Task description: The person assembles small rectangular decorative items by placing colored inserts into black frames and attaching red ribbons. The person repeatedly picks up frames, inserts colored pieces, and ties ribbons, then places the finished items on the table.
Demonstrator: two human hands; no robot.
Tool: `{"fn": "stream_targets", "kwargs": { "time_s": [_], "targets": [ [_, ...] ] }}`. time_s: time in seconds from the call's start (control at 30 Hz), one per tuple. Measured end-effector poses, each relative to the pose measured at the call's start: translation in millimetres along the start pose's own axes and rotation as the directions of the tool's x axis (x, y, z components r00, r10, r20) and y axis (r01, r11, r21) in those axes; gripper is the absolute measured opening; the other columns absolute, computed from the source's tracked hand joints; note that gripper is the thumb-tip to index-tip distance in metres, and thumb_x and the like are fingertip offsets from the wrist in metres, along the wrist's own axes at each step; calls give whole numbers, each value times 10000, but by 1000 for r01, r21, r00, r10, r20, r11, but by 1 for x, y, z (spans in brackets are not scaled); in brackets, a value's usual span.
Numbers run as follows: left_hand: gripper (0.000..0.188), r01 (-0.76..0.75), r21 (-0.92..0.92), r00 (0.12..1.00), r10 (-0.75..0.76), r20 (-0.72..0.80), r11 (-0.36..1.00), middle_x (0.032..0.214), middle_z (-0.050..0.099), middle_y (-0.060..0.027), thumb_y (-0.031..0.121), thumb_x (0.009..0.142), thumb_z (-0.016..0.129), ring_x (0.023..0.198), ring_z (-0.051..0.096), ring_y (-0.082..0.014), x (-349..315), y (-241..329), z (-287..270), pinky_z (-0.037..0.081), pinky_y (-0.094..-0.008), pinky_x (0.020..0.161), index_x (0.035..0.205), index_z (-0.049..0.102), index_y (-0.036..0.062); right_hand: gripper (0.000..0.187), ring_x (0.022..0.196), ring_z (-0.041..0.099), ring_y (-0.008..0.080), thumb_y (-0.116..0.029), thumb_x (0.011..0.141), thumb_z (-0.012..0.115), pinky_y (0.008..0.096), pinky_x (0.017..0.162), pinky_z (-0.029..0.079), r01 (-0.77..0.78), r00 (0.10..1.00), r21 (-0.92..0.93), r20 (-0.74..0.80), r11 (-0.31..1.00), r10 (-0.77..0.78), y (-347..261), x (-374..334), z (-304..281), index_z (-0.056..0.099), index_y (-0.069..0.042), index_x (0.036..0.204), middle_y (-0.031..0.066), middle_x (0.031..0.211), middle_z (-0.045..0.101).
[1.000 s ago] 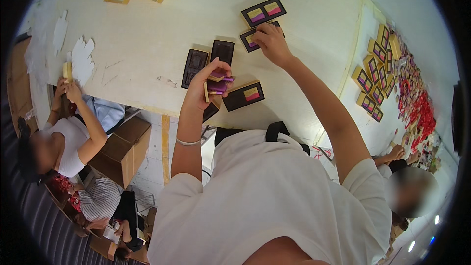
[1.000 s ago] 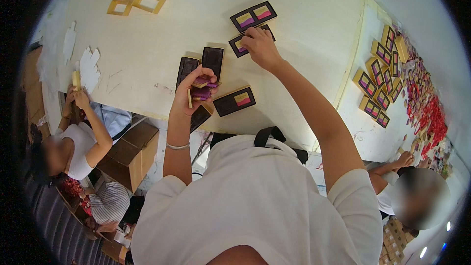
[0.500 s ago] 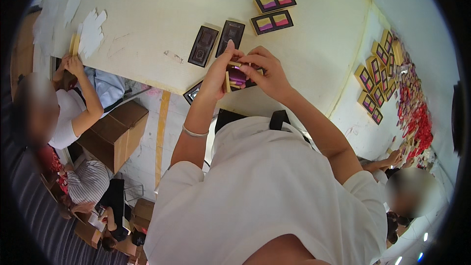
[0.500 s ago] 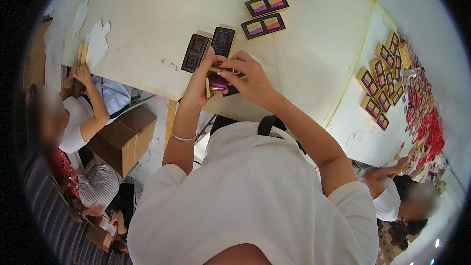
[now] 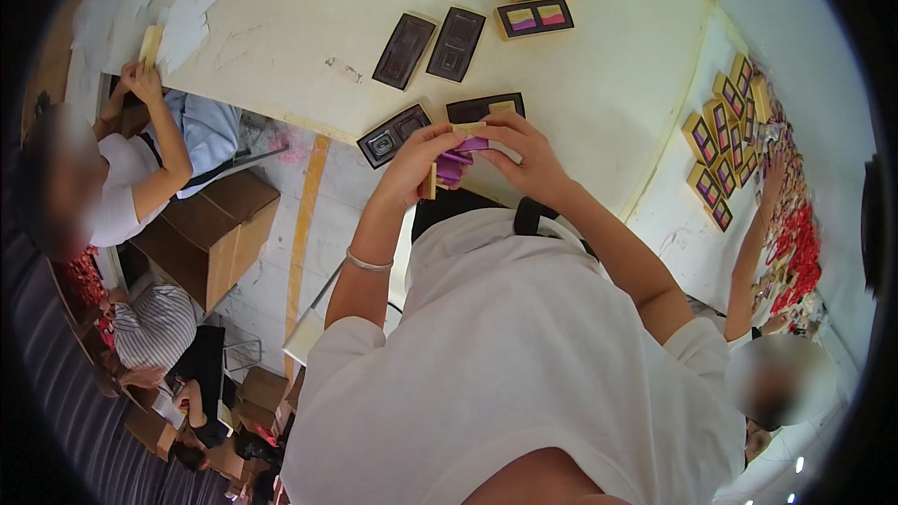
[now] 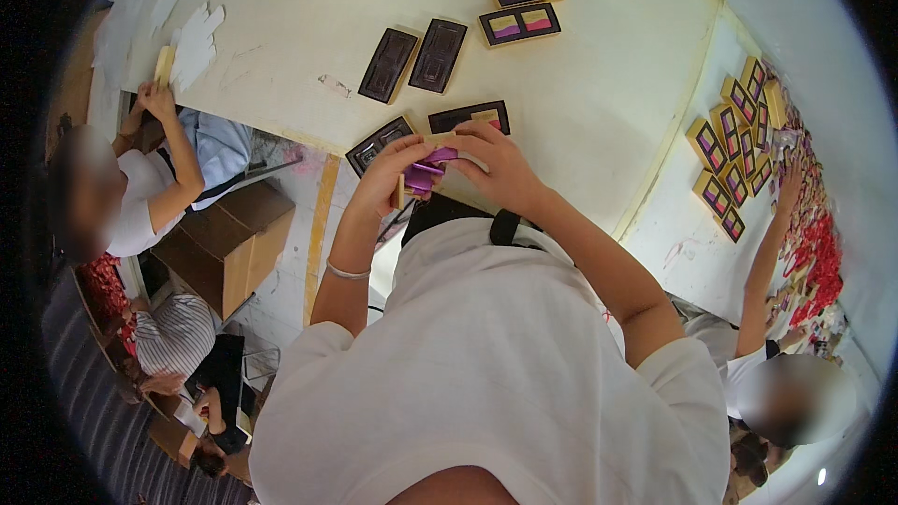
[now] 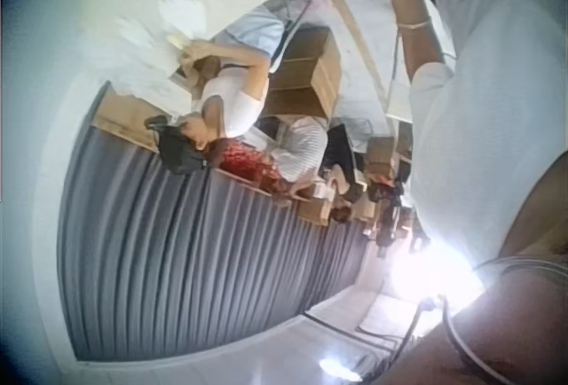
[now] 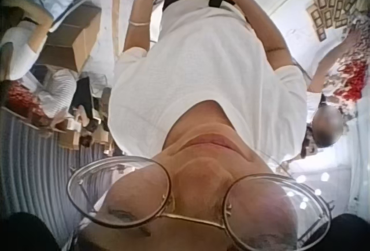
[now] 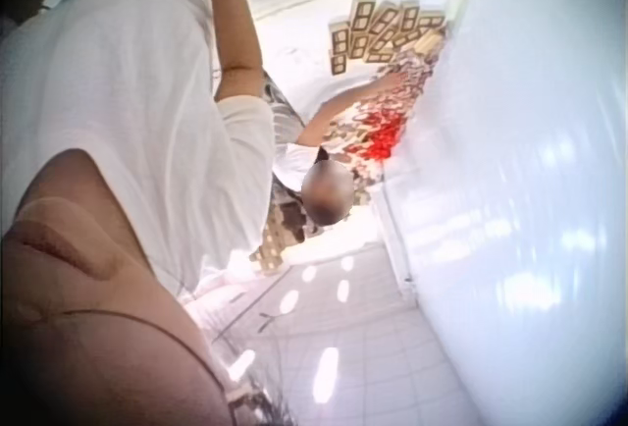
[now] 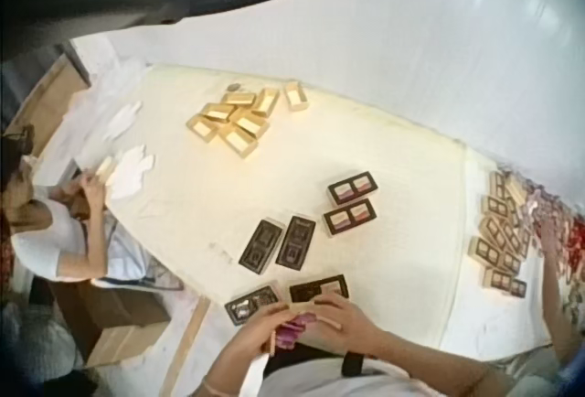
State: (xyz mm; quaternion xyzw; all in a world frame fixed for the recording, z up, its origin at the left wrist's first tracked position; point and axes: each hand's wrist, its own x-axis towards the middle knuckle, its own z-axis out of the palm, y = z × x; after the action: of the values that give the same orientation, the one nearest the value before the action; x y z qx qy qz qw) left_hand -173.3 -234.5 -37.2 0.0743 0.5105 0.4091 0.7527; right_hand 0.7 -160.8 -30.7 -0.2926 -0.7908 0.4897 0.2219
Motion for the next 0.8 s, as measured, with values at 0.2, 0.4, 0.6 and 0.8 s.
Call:
{"fn": "stream_targets", "kwargs": {
  "time_s": [0.2, 0.4, 0.6, 0.8],
  "targets": [
    [341, 26, 83, 994, -18, -103, 996, 716, 508, 2, 416, 829, 553, 594, 551, -97, 6, -37, -6, 466, -249, 442, 920, 550, 88, 234, 939, 513, 280, -102, 690, 650, 377, 817, 400, 34, 997, -183, -68, 983, -47, 54, -3, 8, 630, -75, 922, 108, 1004, 556],
    [328, 39, 106, 984, -20, -177, 994, 722, 508, -9, 396, 829, 553, 577, 541, -108, 16, -48, -7, 462, -257, 434, 916, 546, 80, 215, 980, 487, 255, -122, 691, 653, 377, 815, 361, 155, 987, -475, 42, 866, -153, 64, 12, 28, 634, -99, 904, 93, 1036, 526],
    [311, 27, 16, 984, -24, -176, 999, 723, 513, -16, 383, 831, 551, 539, 525, -117, 24, -47, -11, 453, -264, 428, 899, 552, 80, 142, 974, 485, 265, -153, 695, 648, 419, 874, 316, 101, 983, -527, -76, 844, -165, 69, 24, 41, 584, -92, 807, 84, 1001, 515],
    [290, 25, -34, 990, -29, -135, 999, 740, 540, -31, 359, 835, 547, 575, 551, -135, 23, -44, -14, 466, -263, 453, 889, 573, 75, 143, 958, 488, 247, -145, 710, 640, 441, 903, 294, 97, 990, -525, -38, 846, -137, 82, 17, 38, 548, -96, 808, 62, 959, 520]
  ]
}}
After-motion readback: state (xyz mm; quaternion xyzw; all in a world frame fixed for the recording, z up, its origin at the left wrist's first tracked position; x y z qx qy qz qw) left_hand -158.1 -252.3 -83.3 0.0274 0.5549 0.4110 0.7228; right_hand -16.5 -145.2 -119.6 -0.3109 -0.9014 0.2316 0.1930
